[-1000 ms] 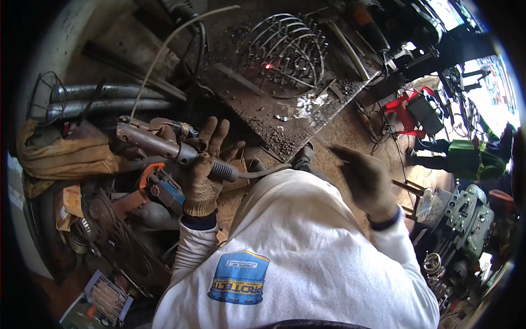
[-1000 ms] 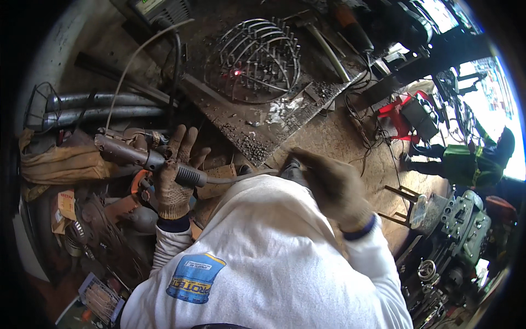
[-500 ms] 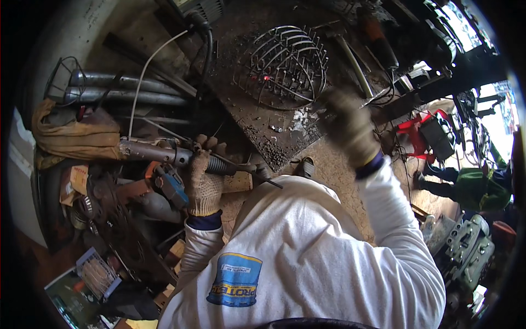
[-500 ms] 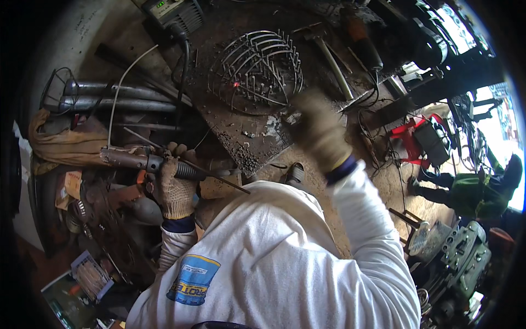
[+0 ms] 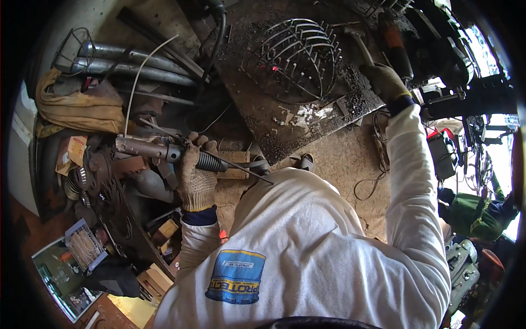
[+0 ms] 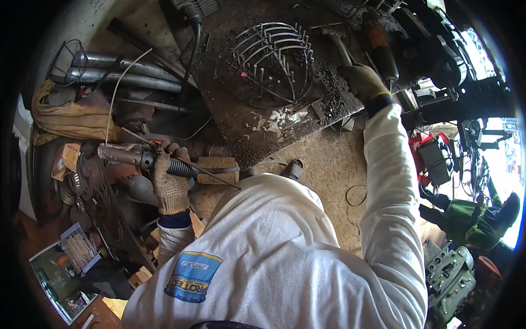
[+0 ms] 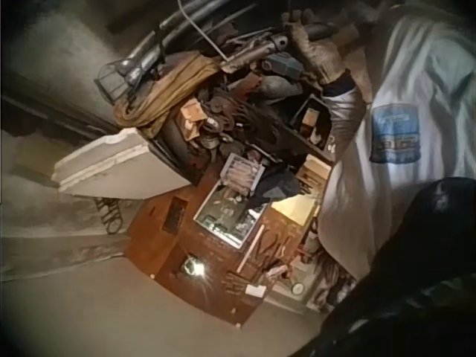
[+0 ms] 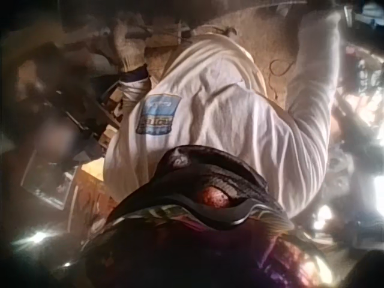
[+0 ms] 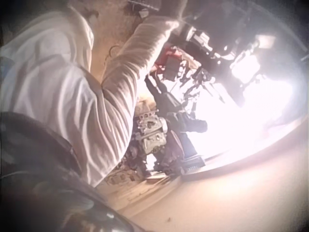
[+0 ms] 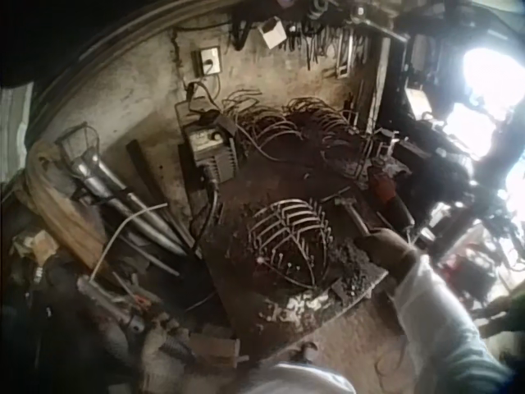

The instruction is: The person uses a welding tool and a hammer to assemble and secure metal rods onto a curved cage-like frame on a workbench. They hold the metal rods in place by hand, apply the welder to various joints, and then tap the frame with a hammer to adjust or test the connections.

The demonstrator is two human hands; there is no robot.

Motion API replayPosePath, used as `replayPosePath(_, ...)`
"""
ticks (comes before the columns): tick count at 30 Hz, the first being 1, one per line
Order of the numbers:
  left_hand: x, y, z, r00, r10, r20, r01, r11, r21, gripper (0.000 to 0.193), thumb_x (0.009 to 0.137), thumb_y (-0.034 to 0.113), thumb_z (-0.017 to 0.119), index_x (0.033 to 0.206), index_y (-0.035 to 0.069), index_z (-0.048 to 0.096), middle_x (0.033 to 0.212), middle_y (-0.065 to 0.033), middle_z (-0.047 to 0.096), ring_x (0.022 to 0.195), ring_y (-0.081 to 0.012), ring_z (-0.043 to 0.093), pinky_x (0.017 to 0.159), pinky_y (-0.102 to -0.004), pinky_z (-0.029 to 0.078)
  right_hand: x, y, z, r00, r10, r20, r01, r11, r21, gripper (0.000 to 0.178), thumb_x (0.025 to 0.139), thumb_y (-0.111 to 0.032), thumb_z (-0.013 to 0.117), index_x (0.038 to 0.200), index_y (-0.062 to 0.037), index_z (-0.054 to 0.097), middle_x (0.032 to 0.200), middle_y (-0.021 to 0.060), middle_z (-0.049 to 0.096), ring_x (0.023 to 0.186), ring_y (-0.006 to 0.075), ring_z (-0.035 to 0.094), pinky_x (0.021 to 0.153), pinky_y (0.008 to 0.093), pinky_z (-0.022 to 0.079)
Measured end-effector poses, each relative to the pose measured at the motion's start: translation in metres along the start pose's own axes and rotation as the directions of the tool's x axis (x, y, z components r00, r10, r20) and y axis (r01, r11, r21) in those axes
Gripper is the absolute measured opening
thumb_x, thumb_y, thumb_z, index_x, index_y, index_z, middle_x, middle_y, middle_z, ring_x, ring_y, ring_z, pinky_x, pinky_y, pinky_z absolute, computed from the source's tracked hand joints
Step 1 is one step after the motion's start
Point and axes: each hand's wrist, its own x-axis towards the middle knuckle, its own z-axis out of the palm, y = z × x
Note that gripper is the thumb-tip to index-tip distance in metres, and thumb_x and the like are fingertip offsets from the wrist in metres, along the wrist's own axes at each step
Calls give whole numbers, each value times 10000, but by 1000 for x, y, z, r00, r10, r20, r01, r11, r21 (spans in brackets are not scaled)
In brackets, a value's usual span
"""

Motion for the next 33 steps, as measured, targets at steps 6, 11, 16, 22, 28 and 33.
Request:
replayPosePath(6, 2, 4, -17, 997, 49, -61, -48, 999, 18, 382, 959, 95, 669, 1315, -7, 575, 1162, -111, 624, 1088, -227, 642, 1025, -422, 564, -122, 13, 49, 806, -469, -362, 537, 836, 113, 413, 963, -191, 681, 1331, -23, 595, 827, 10, 631, 688, 109, 593, 625, 272, 493)
replayPosePath(11, 11, 11, -28, 999, -6, -37, 6, 1000, -17, 365, 970, 94, 652, 1315, -5, 585, 1175, -121, 646, 1104, -233, 649, 1034, -428, 563, -178, -4, 78, 857, -507, -95, 484, 726, 489, 536, 1021, -177, 627, 1494, 5, 451, 805, -8, 611, 637, 93, 595, 592, 233, 526)
replayPosePath(16, 27, 7, -38, 996, -56, -69, 52, 997, -53, 451, 900, 36, 719, 1327, 19, 575, 1216, -145, 639, 1132, -268, 653, 1022, -470, 571, -180, 7, 114, 624, -778, 72, 700, 516, -494, 319, 971, -317, 701, 1194, -92, 664, 860, 131, 720, 738, 266, 741, 636, 377, 585)
replayPosePath(22, 33, 10, -39, 999, -46, 20, 45, 999, 31, 351, 958, 68, 643, 1292, -27, 595, 1161, -142, 651, 1114, -254, 666, 1032, -455, 574, -172, -15, 147, 677, -639, 365, 692, 383, -612, 318, 981, -412, 634, 1109, -125, 679, 899, 133, 724, 781, 345, 725, 652, 453, 572)
replayPosePath(28, 38, 5, -61, 998, -21, -58, 22, 1000, 21, 376, 950, 97, 655, 1296, -37, 593, 1151, -150, 655, 1091, -261, 674, 1016, -435, 581, -144, -38, 159, 772, -510, 379, 619, 471, -628, 350, 1013, -448, 586, 1074, -116, 676, 837, 150, 725, 748, 347, 735, 629, 484, 573)
replayPosePath(33, 41, 13, -61, 996, -40, -75, 42, 999, 27, 377, 913, 55, 687, 1268, -27, 590, 1189, -154, 659, 1082, -274, 682, 960, -404, 600, -156, -35, 155, 629, -622, 466, 722, 247, -646, 358, 996, -456, 611, 1009, -104, 675, 794, 152, 713, 723, 356, 728, 609, 476, 572)
